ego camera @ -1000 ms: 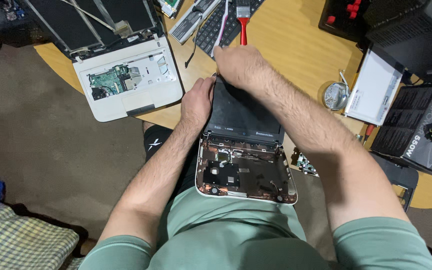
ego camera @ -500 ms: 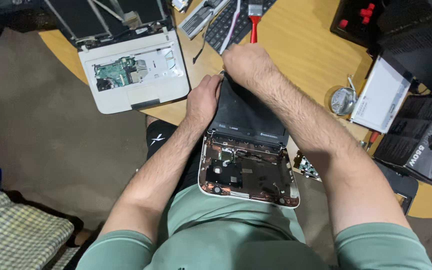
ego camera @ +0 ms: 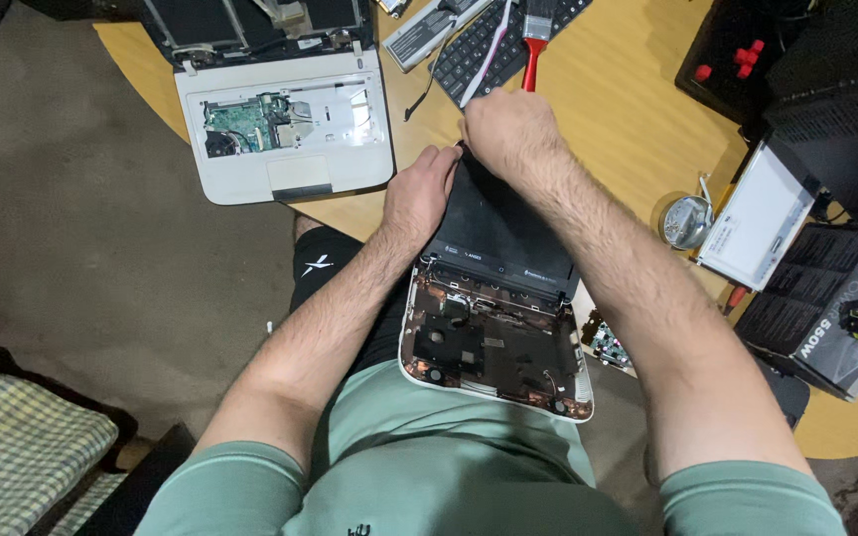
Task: The person aligns and attaches a laptop screen bezel to the display assembly, then uses a screwdriver to fasten screws around the bezel perimeter. The person works on a disassembled laptop placed on their lap while seated.
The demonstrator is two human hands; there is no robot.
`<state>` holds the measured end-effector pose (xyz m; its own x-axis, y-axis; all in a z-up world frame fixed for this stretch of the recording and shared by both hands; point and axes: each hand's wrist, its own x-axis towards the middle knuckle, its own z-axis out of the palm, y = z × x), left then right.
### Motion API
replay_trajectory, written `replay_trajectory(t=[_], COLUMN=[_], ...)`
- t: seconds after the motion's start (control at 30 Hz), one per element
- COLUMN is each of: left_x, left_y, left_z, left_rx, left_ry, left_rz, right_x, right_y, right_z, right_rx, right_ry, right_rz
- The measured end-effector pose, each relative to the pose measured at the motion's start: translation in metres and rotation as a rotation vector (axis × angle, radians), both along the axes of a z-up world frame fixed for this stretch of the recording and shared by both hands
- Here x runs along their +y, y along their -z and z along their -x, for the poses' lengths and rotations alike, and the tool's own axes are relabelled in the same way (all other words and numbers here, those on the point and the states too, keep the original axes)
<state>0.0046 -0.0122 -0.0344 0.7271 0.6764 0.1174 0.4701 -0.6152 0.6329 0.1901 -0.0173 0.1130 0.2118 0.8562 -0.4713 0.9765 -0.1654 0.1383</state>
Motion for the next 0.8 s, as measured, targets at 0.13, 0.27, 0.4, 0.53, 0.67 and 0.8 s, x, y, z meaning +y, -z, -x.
replay_trajectory(t=[0.13,0.27,0.4,0.53,0.67,0.8], left_x=[0.001,0.0,-0.001,-0.001,0.0,-0.001], left_y=[-0.008,-0.007,-0.008,-0.005,-0.012,-0.015], left_z=[0.0,0.001,0.002,0.0,0.001,0.005], left_rx=[0.044,0.027,0.023,0.037,0.066,0.035], left_ry=[0.026,0.004,0.006,0.012,0.015,-0.015], left_rz=[0.045,0.021,0.038,0.01,0.042,-0.062], right_x=[-0.001,0.002,0.006,0.003,0.002,0.003], right_y=[-0.012,-0.007,-0.012,-0.011,-0.036,-0.028], right_z=[0.0,-0.009,0.005,0.01,0.006,0.0], right_rx=[0.051,0.122,-0.024,0.005,0.082,0.158], right_ry=[0.046,-0.049,-0.036,0.061,0.018,-0.014], right_rz=[-0.048,-0.046,0.034,0.022,0.057,-0.031])
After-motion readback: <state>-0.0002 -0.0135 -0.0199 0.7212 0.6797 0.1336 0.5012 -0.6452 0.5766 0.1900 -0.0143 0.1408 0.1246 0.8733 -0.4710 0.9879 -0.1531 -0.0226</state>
